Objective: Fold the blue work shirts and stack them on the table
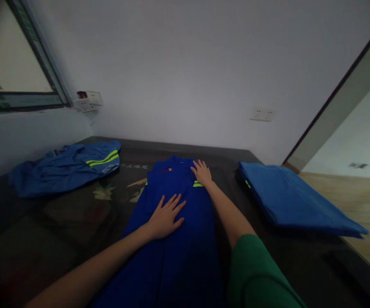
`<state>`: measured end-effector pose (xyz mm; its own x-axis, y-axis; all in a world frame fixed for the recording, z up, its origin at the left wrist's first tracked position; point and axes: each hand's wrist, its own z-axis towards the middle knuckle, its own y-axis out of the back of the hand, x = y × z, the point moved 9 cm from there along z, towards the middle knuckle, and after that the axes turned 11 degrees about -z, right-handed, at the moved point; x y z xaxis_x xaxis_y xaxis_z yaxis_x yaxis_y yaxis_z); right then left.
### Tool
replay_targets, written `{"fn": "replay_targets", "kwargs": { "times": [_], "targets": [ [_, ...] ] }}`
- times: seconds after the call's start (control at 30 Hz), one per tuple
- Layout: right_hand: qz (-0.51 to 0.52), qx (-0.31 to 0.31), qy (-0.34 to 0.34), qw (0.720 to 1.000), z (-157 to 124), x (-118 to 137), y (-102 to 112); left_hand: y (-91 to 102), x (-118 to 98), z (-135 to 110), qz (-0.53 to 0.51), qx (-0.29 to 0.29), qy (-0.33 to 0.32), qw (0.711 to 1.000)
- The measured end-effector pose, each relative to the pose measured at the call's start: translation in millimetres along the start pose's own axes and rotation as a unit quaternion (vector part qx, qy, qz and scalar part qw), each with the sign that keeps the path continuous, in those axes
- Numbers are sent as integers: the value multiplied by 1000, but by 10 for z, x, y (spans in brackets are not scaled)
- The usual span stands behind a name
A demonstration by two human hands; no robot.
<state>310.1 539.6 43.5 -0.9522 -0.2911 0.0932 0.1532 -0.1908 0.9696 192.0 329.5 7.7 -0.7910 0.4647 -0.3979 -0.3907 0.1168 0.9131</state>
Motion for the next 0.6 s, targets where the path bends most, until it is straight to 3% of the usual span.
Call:
{"fn": "replay_targets", "kwargs": {
  "times": [0.1,0.17,0.3,0.4,0.5,0.57,0.6],
  "targets": [
    [119,-91,19,989,-414,66,411,6,-22,-10,8,10,9,1000],
    [202,-102,53,973,-834,126,614,0,-26,-1,12,16,14,1000],
    [321,-35,113,940,-1920,307,938,-9,-38,31,7,32,17,999],
    [369,65,110,921,-2824,397,1066,257,-110,-125,-48,-32,26,998],
    [431,250,64,865,-3757,407,869,667,-263,-697,-175,-114,32,977],
    [433,353,42,828,-4339,369,638,772,-412,-1293,-288,-115,23,950],
    [424,376,27,823,-4566,318,514,731,-457,-1633,-345,-105,37,932]
  ]
}}
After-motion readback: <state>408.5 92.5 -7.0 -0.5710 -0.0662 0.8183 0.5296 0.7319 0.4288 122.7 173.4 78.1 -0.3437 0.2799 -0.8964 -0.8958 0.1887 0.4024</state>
